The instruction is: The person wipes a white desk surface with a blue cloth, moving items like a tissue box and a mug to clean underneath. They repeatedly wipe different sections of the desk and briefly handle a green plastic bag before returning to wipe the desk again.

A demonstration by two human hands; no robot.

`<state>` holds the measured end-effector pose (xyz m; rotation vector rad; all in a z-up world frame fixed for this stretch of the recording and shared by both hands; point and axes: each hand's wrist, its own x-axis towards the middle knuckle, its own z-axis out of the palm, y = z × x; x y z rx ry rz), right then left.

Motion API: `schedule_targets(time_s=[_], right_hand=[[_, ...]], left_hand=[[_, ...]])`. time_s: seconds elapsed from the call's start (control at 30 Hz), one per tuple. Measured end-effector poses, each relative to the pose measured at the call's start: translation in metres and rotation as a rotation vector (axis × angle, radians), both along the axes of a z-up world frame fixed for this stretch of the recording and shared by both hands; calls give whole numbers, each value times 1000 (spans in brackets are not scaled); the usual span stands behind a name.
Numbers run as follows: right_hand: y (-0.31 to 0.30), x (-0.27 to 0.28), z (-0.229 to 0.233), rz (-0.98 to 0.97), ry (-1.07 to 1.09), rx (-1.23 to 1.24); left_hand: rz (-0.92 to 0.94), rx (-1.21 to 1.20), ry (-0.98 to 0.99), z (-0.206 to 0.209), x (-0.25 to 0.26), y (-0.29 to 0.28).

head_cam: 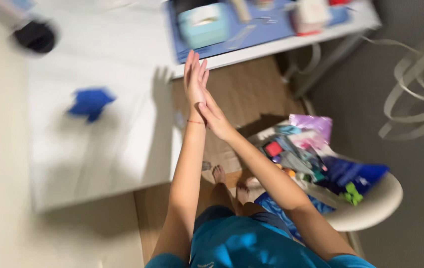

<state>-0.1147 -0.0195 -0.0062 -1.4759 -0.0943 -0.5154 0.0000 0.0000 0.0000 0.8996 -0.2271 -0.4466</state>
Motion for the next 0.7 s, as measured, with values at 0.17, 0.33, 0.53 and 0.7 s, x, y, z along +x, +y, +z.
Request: schedule_targets(time_s=[0.17, 0.33, 0.53, 0.7], right_hand=[[86, 31, -10, 367, 80, -71], [163, 111, -27, 332, 185, -470], [240, 281, -91, 79, -46, -1012], [264, 365, -145, -122, 18, -1436]], left_hand=[[382, 51, -76, 1, 46, 153], [652, 24, 42, -38, 56, 332], [911, 162, 165, -59, 51, 499], [897, 264, 179, -58, 73, 560]])
